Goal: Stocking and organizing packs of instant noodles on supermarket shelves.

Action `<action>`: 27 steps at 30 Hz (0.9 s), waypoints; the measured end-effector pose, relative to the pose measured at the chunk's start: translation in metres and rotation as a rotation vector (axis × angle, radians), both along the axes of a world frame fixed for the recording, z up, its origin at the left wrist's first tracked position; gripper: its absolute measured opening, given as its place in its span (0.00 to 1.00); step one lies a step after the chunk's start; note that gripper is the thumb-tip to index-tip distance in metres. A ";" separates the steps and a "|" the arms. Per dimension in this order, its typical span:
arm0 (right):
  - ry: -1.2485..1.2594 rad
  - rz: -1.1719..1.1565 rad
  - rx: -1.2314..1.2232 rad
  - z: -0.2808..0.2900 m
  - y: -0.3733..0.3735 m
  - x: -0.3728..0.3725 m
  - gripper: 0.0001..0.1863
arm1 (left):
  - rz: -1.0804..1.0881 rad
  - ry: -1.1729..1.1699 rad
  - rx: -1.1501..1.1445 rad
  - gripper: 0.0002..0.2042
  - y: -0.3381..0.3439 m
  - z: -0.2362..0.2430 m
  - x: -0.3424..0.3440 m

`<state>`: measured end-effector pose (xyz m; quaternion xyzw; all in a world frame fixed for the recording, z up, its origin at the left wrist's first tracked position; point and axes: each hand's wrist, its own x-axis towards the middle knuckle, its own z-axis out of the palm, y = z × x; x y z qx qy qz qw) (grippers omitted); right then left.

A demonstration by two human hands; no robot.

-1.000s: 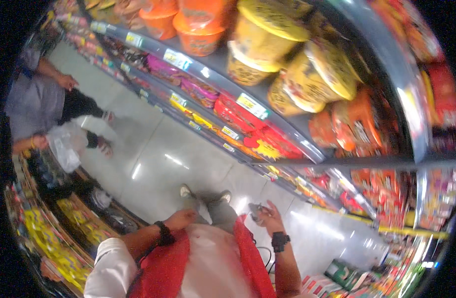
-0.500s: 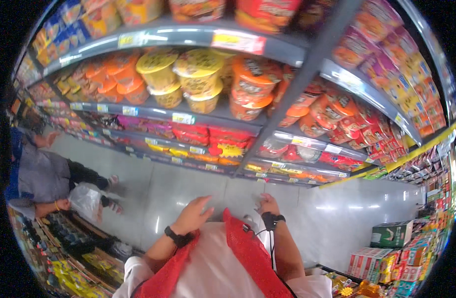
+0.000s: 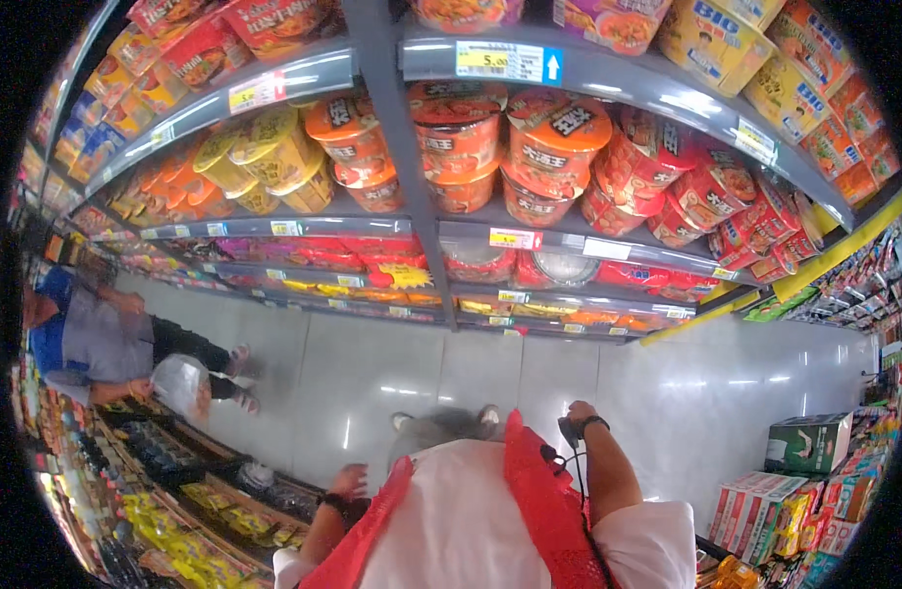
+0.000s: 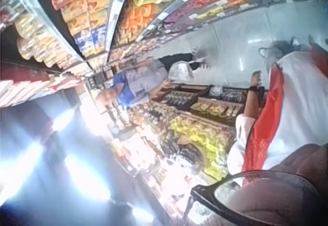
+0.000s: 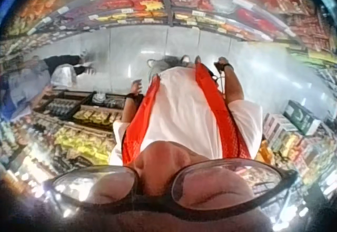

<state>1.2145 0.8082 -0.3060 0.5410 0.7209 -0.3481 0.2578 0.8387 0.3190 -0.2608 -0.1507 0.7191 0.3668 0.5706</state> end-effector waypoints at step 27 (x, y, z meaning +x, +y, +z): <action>0.221 0.002 -0.069 0.077 -0.122 0.053 0.23 | -0.038 -0.025 0.724 0.14 -0.015 -0.002 0.168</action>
